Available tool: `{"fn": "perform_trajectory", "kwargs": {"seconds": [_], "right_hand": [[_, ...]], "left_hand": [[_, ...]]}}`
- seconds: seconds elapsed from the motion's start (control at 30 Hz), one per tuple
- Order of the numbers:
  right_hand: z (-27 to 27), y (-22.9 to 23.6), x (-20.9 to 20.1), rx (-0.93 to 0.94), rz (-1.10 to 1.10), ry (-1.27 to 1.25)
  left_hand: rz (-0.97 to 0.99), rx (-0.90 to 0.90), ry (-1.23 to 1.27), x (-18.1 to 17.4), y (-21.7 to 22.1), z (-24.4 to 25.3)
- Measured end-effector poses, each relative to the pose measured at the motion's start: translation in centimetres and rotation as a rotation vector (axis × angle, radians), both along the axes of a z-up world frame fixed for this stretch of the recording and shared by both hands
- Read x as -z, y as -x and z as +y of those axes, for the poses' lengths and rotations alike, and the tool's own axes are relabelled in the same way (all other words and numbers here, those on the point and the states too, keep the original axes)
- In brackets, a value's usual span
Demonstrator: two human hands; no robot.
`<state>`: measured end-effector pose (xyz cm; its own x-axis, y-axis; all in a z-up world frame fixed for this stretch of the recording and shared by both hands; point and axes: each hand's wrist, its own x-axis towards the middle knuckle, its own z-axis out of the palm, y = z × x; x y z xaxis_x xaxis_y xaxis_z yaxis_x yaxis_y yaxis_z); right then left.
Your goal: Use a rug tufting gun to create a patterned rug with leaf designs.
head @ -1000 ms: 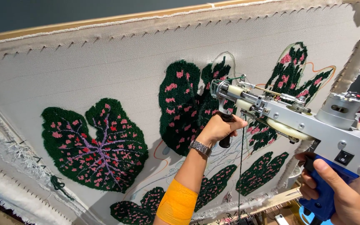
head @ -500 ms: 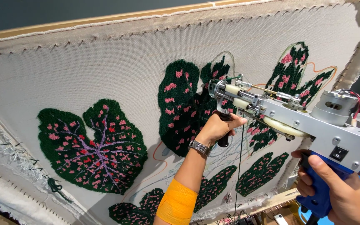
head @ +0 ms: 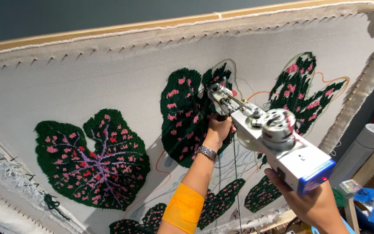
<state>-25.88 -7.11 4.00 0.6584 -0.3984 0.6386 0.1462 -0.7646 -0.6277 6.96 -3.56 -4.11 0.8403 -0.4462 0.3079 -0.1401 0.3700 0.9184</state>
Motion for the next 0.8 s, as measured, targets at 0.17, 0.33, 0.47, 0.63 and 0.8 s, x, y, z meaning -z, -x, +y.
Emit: {"fn": "perform_trajectory", "kwargs": {"seconds": [0.17,0.33,0.47,0.63,0.8], "right_hand": [[-0.8,-1.2,4.0,-0.074,0.040,-0.265],[0.9,-1.4,2.9,-0.285,-0.104,-0.846],[1.1,-1.7,3.1,-0.169,-0.047,-0.634],[1.1,-2.3,2.9,-0.088,0.053,-0.532],[1.1,-2.3,2.5,-0.144,-0.025,-0.568]], "left_hand": [[-0.006,-0.084,0.018,-1.5,1.4,1.2],[0.006,-0.260,-0.159,-3.5,2.8,2.3],[-0.041,-0.201,-0.093,-2.6,1.5,1.6],[0.069,-0.225,-0.123,-3.5,1.1,1.7],[0.023,-0.214,-0.062,-4.1,1.1,1.8]]}}
